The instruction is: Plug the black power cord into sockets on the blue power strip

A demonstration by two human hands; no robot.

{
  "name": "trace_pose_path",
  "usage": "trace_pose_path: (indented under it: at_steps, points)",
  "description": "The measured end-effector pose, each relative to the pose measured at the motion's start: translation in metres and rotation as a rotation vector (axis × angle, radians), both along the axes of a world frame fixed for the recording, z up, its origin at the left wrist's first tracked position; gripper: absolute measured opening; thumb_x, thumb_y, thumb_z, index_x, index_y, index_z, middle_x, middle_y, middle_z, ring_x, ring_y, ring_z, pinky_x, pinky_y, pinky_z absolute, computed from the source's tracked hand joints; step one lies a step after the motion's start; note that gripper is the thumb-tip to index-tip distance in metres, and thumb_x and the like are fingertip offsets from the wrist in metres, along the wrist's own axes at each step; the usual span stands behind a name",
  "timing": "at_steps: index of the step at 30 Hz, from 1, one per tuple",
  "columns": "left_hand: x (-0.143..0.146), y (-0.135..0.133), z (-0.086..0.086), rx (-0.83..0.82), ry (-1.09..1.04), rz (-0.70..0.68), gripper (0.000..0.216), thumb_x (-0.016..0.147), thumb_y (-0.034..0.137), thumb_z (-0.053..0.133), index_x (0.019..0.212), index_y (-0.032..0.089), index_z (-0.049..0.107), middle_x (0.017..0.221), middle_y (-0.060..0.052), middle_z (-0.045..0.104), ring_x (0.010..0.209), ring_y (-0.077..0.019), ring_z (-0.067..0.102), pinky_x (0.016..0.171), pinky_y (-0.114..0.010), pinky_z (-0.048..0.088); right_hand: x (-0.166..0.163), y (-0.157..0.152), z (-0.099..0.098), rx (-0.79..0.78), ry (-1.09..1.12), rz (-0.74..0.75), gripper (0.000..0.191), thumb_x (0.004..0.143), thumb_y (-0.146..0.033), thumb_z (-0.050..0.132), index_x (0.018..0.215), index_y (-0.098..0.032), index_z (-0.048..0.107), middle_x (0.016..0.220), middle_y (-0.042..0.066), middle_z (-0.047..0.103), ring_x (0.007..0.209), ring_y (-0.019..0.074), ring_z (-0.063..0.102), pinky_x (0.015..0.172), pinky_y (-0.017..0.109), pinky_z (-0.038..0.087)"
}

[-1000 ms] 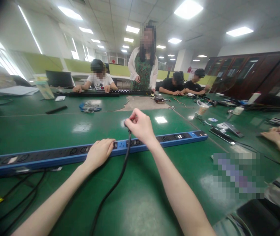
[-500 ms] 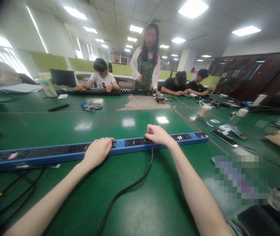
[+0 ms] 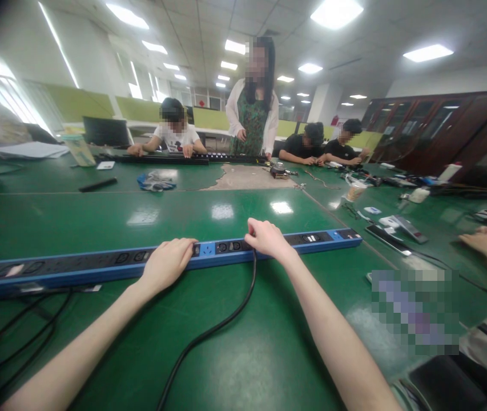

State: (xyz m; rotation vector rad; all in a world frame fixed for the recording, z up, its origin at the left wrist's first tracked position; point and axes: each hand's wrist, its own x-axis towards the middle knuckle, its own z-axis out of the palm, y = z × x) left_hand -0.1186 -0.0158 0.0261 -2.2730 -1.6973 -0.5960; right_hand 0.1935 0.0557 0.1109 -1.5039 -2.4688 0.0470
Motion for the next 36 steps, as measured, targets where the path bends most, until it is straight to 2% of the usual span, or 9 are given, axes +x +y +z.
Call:
trace_pose_path:
  at_steps: [9,15,21,29,36]
  points:
    - [0.001,-0.001,0.001,0.006,-0.002,-0.001,0.041,0.108,0.031,0.034,0.127,0.021,0.069,0.119,-0.01,0.076,0.108,-0.0257,0.068,0.097,-0.041,0.046,-0.003,-0.008,0.006,-0.024,-0.031,0.048,0.013,0.094,-0.032,0.061,0.103,-0.023,0.064,0.086,0.003,0.07,0.076,0.0187,0.06,0.067,0.026,0.031]
    - [0.001,-0.001,0.001,0.006,0.013,0.007,0.04,0.109,0.031,0.033,0.127,0.022,0.068,0.118,-0.01,0.076,0.107,-0.0246,0.068,0.096,-0.039,0.046,-0.006,-0.008,0.002,0.044,-0.043,-0.03,0.014,0.098,-0.033,0.056,0.104,-0.023,0.064,0.087,0.005,0.07,0.078,0.0199,0.06,0.066,0.027,0.029]
    - [0.002,-0.001,0.001,-0.005,0.028,0.01,0.04,0.109,0.031,0.032,0.127,0.022,0.067,0.117,-0.01,0.076,0.107,-0.0248,0.068,0.095,-0.039,0.046,0.0,-0.005,0.002,-0.011,-0.019,0.074,0.01,0.095,-0.031,0.059,0.1,-0.023,0.062,0.086,0.002,0.071,0.076,0.0181,0.06,0.067,0.026,0.031]
    - [0.002,-0.001,0.001,0.0,0.005,0.007,0.04,0.108,0.03,0.033,0.127,0.023,0.068,0.118,-0.01,0.076,0.107,-0.0253,0.068,0.096,-0.04,0.046,-0.002,-0.002,-0.003,-0.065,-0.009,0.056,0.01,0.095,-0.031,0.06,0.099,-0.022,0.062,0.088,0.003,0.072,0.078,0.0184,0.061,0.067,0.026,0.032]
    - [0.002,-0.001,0.001,-0.002,0.019,0.011,0.041,0.109,0.031,0.032,0.127,0.021,0.068,0.119,-0.01,0.076,0.108,-0.0257,0.067,0.096,-0.041,0.046,-0.009,-0.008,-0.006,0.052,-0.125,-0.012,0.014,0.096,-0.033,0.058,0.103,-0.024,0.065,0.088,0.006,0.073,0.08,0.022,0.065,0.067,0.028,0.032]
